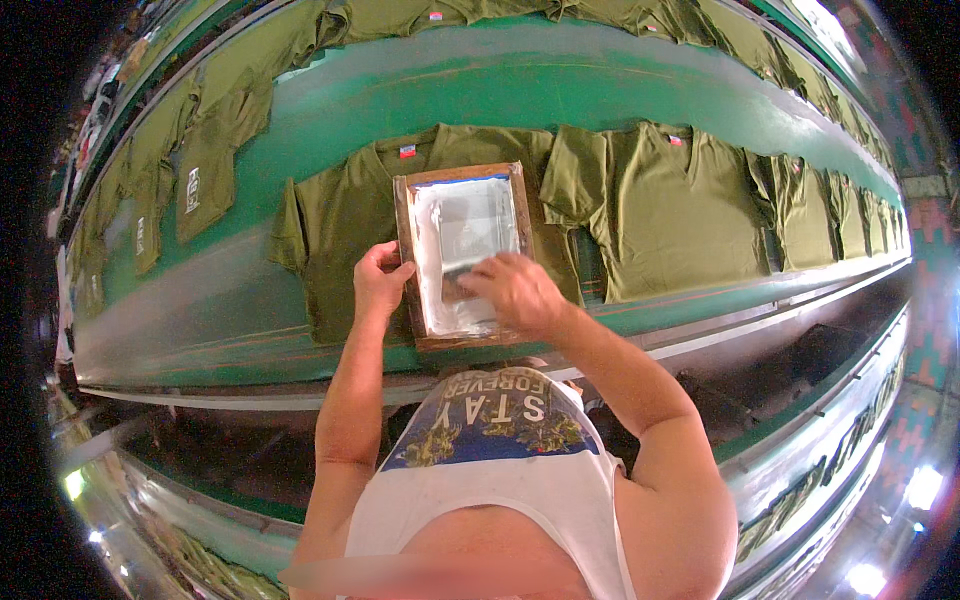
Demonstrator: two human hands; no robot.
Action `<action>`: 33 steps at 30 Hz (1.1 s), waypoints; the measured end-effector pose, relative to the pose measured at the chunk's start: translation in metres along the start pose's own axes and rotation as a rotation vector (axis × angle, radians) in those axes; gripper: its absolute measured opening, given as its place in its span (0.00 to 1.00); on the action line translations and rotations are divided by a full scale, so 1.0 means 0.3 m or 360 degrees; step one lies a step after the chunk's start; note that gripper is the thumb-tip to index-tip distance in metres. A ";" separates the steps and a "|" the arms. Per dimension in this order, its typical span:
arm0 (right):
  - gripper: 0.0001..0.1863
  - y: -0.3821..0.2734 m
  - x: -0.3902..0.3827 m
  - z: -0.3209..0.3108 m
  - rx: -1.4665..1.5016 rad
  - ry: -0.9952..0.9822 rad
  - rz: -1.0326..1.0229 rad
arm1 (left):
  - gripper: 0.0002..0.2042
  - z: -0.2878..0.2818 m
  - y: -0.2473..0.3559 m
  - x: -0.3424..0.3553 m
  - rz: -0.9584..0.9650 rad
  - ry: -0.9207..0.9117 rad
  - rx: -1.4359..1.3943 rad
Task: The person repeatedly screen prints a white logo onto olive green t-shirts laid out on a green workbench. They use a wooden screen printing frame and a squeegee to apply white ink, then lift the screen to reveal the printed design. The person folds each printed shirt and places it aside before moving to the next shirt.
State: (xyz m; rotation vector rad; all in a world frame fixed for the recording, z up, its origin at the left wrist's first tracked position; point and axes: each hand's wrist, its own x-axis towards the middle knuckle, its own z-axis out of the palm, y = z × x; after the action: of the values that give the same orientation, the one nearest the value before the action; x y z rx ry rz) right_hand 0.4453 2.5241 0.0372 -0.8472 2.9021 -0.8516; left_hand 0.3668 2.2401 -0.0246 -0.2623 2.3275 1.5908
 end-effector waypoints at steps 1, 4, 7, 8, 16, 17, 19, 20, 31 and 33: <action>0.25 -0.045 -0.036 -0.001 0.0048 -0.0034 0.0013 | 0.24 0.000 0.001 -0.002 -0.0007 -0.0015 -0.0002; 0.24 -0.098 -0.081 -0.015 0.0159 -0.0096 0.0027 | 0.25 0.019 -0.011 -0.038 0.0032 0.0075 -0.0091; 0.20 -0.029 -0.049 -0.040 0.0281 -0.0081 0.0002 | 0.26 0.071 -0.049 -0.128 0.0465 0.0335 -0.0003; 0.20 0.017 -0.014 -0.043 0.0241 -0.0085 0.0042 | 0.27 0.085 -0.064 -0.150 0.0579 0.0350 0.0011; 0.25 0.265 0.278 -0.049 0.0111 0.0290 0.0205 | 0.29 0.119 -0.157 -0.188 0.0630 0.0311 -0.0173; 0.25 0.269 0.286 -0.047 0.0087 0.0325 0.0172 | 0.29 0.119 -0.162 -0.186 0.0572 0.0277 -0.0217; 0.27 0.263 0.280 -0.043 0.0041 0.0320 0.0141 | 0.29 0.117 -0.170 -0.180 0.0706 0.0315 -0.0121; 0.27 0.250 0.265 -0.039 0.0021 0.0281 0.0143 | 0.29 0.118 -0.172 -0.180 0.0731 0.0317 -0.0123; 0.29 -0.014 -0.020 0.017 0.0076 0.0008 0.0114 | 0.28 0.126 -0.139 -0.188 0.0855 0.0467 0.0175; 0.31 -0.068 -0.071 0.032 0.0116 0.0045 0.0037 | 0.27 0.125 -0.137 -0.188 0.0819 0.0462 0.0169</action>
State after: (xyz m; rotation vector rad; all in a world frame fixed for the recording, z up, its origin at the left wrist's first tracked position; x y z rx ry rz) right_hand 0.4750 2.5155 0.0361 -0.8007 2.8784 -0.9688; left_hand 0.4384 2.2587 -0.0531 0.1592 2.8648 1.7311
